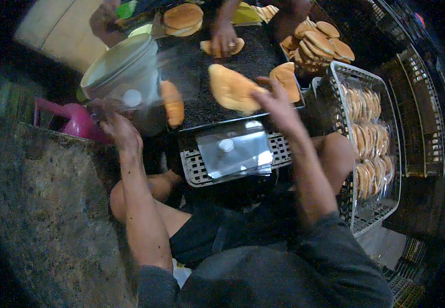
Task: The person sits on the floor and repeatedly picks up buns, places them into clear plastic bags, and arranges the packaged buns into a white plastic basket. Another person is visible in the background handling similar buns.
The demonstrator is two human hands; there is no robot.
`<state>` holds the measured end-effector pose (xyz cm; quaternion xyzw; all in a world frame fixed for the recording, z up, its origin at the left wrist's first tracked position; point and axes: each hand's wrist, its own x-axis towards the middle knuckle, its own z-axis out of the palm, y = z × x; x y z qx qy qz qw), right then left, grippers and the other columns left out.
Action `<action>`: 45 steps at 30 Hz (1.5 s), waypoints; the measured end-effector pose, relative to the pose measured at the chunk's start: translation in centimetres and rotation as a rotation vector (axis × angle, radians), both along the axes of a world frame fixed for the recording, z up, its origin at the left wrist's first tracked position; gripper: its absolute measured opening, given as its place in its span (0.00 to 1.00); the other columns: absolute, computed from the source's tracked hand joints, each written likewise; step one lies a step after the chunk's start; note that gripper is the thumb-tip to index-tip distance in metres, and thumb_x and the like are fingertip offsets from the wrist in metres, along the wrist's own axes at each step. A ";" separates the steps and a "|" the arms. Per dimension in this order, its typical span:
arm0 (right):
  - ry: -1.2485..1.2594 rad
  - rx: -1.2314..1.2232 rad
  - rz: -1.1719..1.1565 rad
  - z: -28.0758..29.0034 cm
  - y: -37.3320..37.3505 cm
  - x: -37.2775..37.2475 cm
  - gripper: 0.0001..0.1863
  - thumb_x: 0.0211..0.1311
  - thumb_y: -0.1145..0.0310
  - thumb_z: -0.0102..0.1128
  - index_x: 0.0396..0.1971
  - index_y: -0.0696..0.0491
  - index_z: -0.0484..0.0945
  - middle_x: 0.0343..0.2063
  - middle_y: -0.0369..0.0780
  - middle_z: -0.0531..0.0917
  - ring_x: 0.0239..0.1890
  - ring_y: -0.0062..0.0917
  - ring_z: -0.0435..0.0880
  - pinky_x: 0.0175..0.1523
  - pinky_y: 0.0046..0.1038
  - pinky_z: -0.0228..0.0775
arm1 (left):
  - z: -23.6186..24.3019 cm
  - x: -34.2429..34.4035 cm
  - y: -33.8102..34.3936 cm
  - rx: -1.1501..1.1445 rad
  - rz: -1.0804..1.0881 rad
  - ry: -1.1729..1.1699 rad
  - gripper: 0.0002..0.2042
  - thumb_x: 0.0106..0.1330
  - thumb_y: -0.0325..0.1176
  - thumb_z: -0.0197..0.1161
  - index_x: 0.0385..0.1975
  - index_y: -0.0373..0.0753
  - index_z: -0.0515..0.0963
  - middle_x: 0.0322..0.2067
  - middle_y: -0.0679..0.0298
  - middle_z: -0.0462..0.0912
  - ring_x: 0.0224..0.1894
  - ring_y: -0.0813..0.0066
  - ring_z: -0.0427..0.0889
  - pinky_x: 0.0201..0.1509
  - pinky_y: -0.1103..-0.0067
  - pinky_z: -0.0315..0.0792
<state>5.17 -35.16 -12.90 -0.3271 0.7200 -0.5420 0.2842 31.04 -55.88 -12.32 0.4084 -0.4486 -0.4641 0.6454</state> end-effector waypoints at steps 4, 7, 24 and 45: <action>-0.355 -0.179 0.075 7.3 8.5 -6.1 0.26 0.53 0.63 0.56 0.54 0.56 0.72 0.47 0.44 0.78 0.47 0.28 0.78 0.54 0.26 0.69 | 1.1 -3.9 3.1 0.094 -0.250 -0.062 0.21 0.71 0.51 0.47 0.54 0.42 0.69 0.49 0.61 0.76 0.50 0.68 0.74 0.55 0.66 0.68; -0.202 -0.166 0.190 9.2 8.8 -6.2 0.27 0.55 0.59 0.57 0.55 0.55 0.72 0.46 0.42 0.79 0.50 0.25 0.75 0.57 0.25 0.63 | 0.7 -4.7 4.3 0.022 -0.670 -0.271 0.31 0.68 0.63 0.40 0.54 0.41 0.67 0.53 0.59 0.73 0.49 0.67 0.76 0.52 0.64 0.73; 1.217 -0.183 -0.280 11.0 14.2 0.6 0.30 0.45 0.61 0.66 0.53 0.44 0.71 0.60 0.45 0.66 0.64 0.49 0.59 0.66 0.58 0.46 | 1.1 -18.5 20.8 0.536 -0.862 0.368 0.22 0.66 0.49 0.56 0.55 0.43 0.71 0.52 0.63 0.76 0.52 0.69 0.77 0.55 0.72 0.73; -0.230 0.598 -0.883 -5.1 55.8 -20.9 0.49 0.50 0.31 0.54 0.56 0.64 0.67 0.49 0.53 0.76 0.51 0.42 0.76 0.54 0.40 0.69 | -10.9 -11.7 15.7 -0.154 -1.173 -1.707 0.25 0.57 0.51 0.66 0.16 0.30 0.77 0.19 0.53 0.81 0.22 0.64 0.82 0.27 0.69 0.72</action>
